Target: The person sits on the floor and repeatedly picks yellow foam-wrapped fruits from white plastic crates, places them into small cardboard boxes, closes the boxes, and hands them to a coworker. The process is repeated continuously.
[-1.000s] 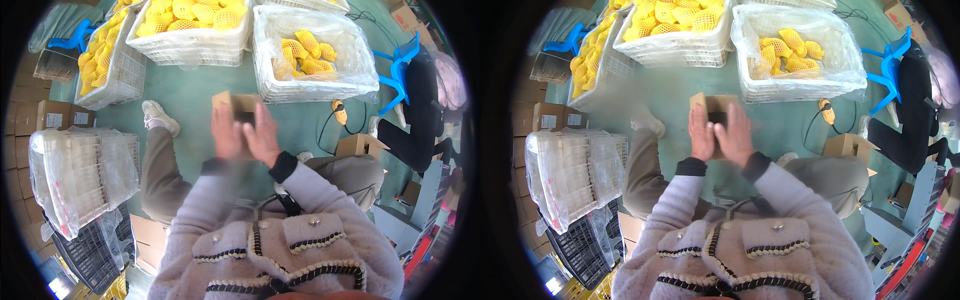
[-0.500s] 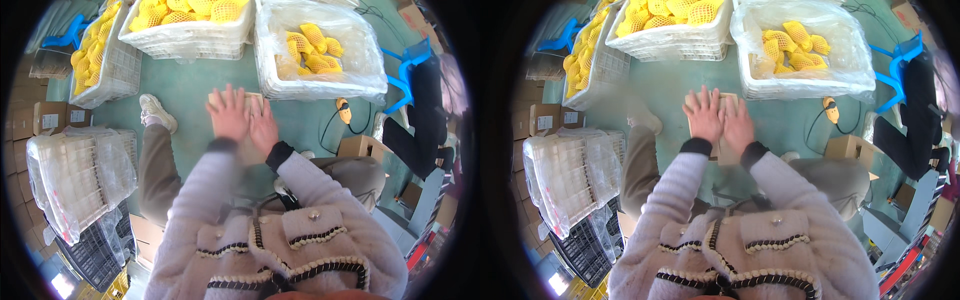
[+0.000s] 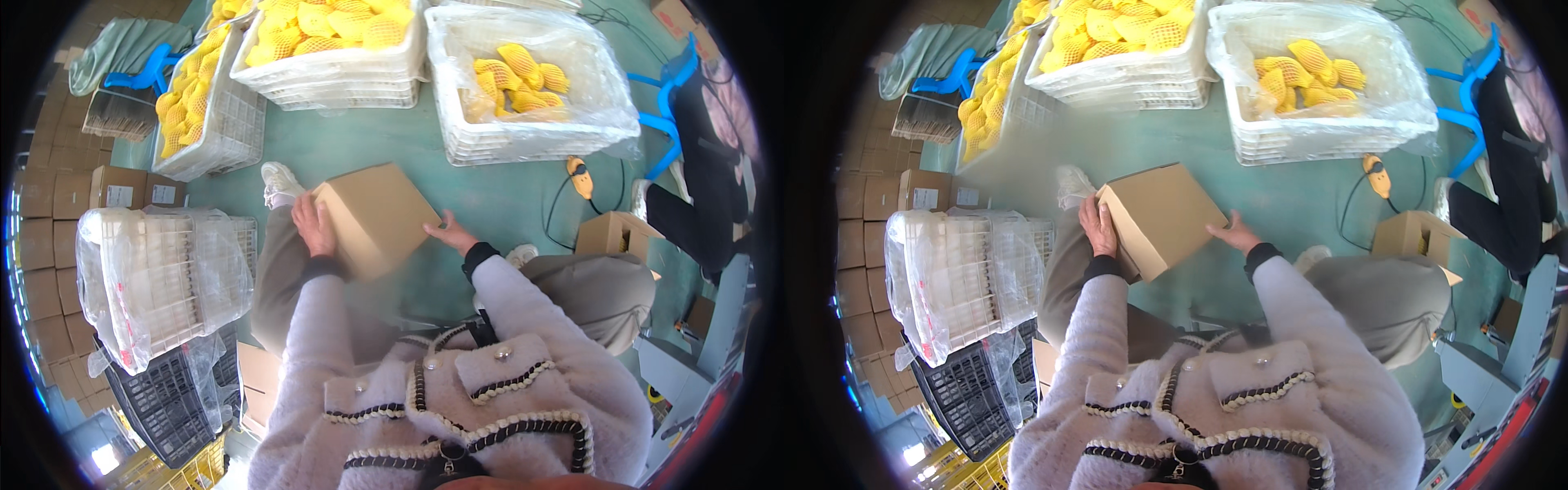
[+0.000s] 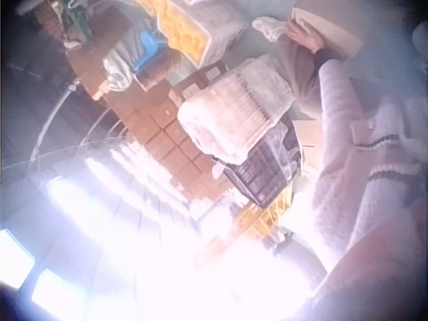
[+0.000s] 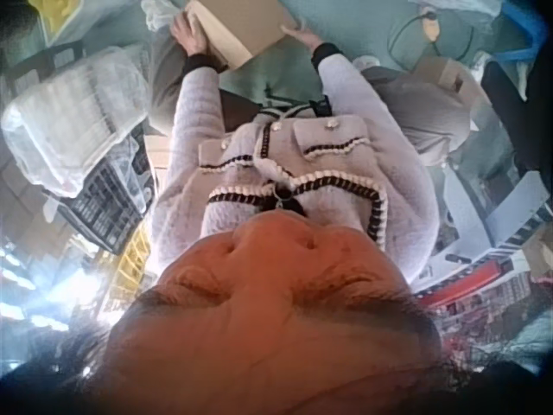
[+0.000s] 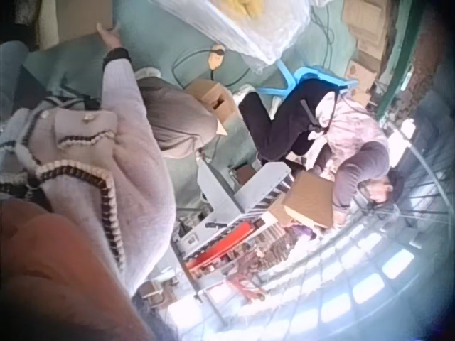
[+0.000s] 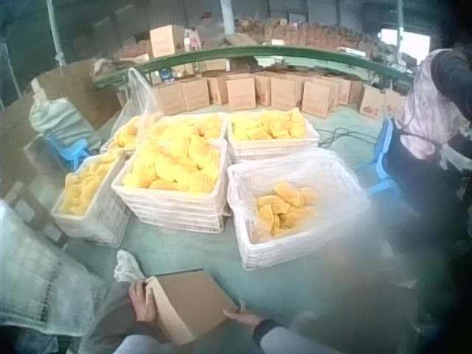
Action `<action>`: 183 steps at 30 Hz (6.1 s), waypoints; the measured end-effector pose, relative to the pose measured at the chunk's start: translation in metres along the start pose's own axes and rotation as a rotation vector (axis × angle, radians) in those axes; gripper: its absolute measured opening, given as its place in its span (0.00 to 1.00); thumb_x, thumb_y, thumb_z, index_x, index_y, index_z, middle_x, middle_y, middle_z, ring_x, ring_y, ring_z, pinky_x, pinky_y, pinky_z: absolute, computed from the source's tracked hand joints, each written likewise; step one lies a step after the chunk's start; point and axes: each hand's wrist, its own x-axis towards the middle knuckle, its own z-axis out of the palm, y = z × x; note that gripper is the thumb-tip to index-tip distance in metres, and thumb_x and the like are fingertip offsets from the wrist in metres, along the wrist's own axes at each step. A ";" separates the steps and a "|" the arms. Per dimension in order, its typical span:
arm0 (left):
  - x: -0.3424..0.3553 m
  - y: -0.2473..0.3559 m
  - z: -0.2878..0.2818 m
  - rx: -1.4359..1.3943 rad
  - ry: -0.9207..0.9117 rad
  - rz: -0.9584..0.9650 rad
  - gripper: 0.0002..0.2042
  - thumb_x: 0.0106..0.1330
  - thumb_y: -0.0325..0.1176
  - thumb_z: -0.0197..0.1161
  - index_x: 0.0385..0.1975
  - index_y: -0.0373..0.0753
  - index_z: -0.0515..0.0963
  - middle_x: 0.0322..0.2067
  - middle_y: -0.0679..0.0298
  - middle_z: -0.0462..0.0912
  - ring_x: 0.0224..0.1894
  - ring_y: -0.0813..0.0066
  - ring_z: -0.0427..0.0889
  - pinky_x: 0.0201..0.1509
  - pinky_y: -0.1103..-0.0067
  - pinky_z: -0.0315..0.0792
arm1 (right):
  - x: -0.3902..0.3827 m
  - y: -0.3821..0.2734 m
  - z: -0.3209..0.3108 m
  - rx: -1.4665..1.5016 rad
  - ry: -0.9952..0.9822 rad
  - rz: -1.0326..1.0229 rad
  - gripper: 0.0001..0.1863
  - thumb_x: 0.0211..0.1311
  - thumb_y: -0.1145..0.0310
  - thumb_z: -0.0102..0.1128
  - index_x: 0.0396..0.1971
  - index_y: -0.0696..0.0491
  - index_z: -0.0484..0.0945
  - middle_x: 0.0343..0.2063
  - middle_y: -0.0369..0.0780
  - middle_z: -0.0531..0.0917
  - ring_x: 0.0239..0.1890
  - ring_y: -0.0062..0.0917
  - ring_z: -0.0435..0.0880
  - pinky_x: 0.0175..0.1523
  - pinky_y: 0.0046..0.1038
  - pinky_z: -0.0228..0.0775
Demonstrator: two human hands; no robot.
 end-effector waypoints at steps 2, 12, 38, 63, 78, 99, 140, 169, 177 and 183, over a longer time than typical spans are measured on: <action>0.002 -0.020 0.002 -0.141 0.013 0.059 0.21 0.69 0.42 0.48 0.57 0.38 0.67 0.58 0.48 0.65 0.63 0.48 0.59 0.67 0.60 0.53 | 0.013 -0.011 0.013 0.077 -0.088 -0.053 0.48 0.54 0.49 0.69 0.65 0.64 0.55 0.59 0.51 0.70 0.62 0.34 0.68 0.66 0.35 0.58; -0.049 -0.022 0.122 -1.276 -0.300 -1.073 0.28 0.73 0.54 0.43 0.58 0.35 0.67 0.55 0.53 0.73 0.55 0.63 0.75 0.56 0.70 0.71 | -0.129 -0.136 0.004 -1.046 0.358 -0.772 0.18 0.58 0.54 0.59 0.28 0.56 0.72 0.17 0.48 0.77 0.21 0.46 0.78 0.26 0.39 0.70; -0.071 0.052 0.087 -0.913 -0.103 -0.405 0.29 0.60 0.19 0.53 0.65 0.32 0.58 0.56 0.54 0.73 0.57 0.66 0.72 0.63 0.73 0.64 | -0.028 -0.302 -0.129 -0.105 -0.121 -0.863 0.10 0.60 0.74 0.60 0.42 0.55 0.78 0.36 0.32 0.81 0.38 0.13 0.78 0.44 0.20 0.72; -0.060 0.084 0.091 -0.750 -0.232 -0.335 0.39 0.52 0.14 0.45 0.69 0.33 0.46 0.61 0.48 0.64 0.65 0.59 0.62 0.70 0.72 0.54 | 0.023 -0.358 -0.215 -0.169 0.219 -0.862 0.29 0.54 0.70 0.68 0.54 0.60 0.67 0.44 0.45 0.81 0.43 0.28 0.84 0.47 0.31 0.79; -0.060 0.078 0.055 -0.253 -0.036 -0.131 0.36 0.56 0.14 0.46 0.68 0.33 0.49 0.66 0.44 0.57 0.68 0.47 0.57 0.72 0.66 0.53 | 0.089 -0.023 0.076 -0.029 0.003 0.013 0.38 0.59 0.51 0.60 0.60 0.61 0.56 0.42 0.45 0.82 0.42 0.35 0.83 0.43 0.37 0.75; -0.044 0.120 0.075 -0.557 -0.179 -0.289 0.40 0.48 0.11 0.40 0.69 0.34 0.49 0.66 0.54 0.56 0.70 0.61 0.52 0.73 0.71 0.43 | 0.189 -0.285 -0.221 -0.772 0.336 -0.013 0.34 0.52 0.52 0.65 0.49 0.66 0.70 0.41 0.50 0.82 0.41 0.37 0.83 0.43 0.33 0.76; -0.049 0.123 0.073 -0.576 -0.085 -0.213 0.34 0.56 0.20 0.44 0.67 0.29 0.48 0.63 0.47 0.57 0.67 0.55 0.57 0.72 0.69 0.47 | 0.045 -0.138 0.017 -1.370 -0.086 -0.814 0.12 0.56 0.68 0.59 0.40 0.55 0.75 0.33 0.46 0.84 0.37 0.38 0.84 0.41 0.37 0.75; -0.050 0.109 0.082 -0.545 -0.093 -0.213 0.36 0.50 0.13 0.41 0.67 0.30 0.50 0.65 0.47 0.55 0.70 0.54 0.52 0.73 0.69 0.44 | 0.031 -0.359 -0.178 -0.958 0.239 -0.573 0.37 0.44 0.59 0.75 0.51 0.64 0.69 0.45 0.49 0.81 0.45 0.31 0.83 0.48 0.29 0.76; -0.055 0.102 0.079 -0.598 -0.061 -0.220 0.36 0.52 0.12 0.42 0.67 0.31 0.51 0.65 0.44 0.56 0.69 0.51 0.55 0.73 0.68 0.48 | -0.044 -0.206 0.003 -1.052 -0.633 -0.619 0.33 0.33 0.58 0.76 0.40 0.60 0.72 0.32 0.49 0.80 0.37 0.43 0.81 0.43 0.37 0.72; -0.054 0.095 0.072 -0.542 -0.097 -0.245 0.34 0.53 0.13 0.46 0.66 0.32 0.53 0.63 0.44 0.59 0.67 0.48 0.58 0.71 0.67 0.52 | 0.031 -0.057 0.052 -1.540 -0.647 -0.288 0.25 0.46 0.55 0.68 0.39 0.58 0.82 0.41 0.51 0.83 0.45 0.36 0.82 0.52 0.35 0.73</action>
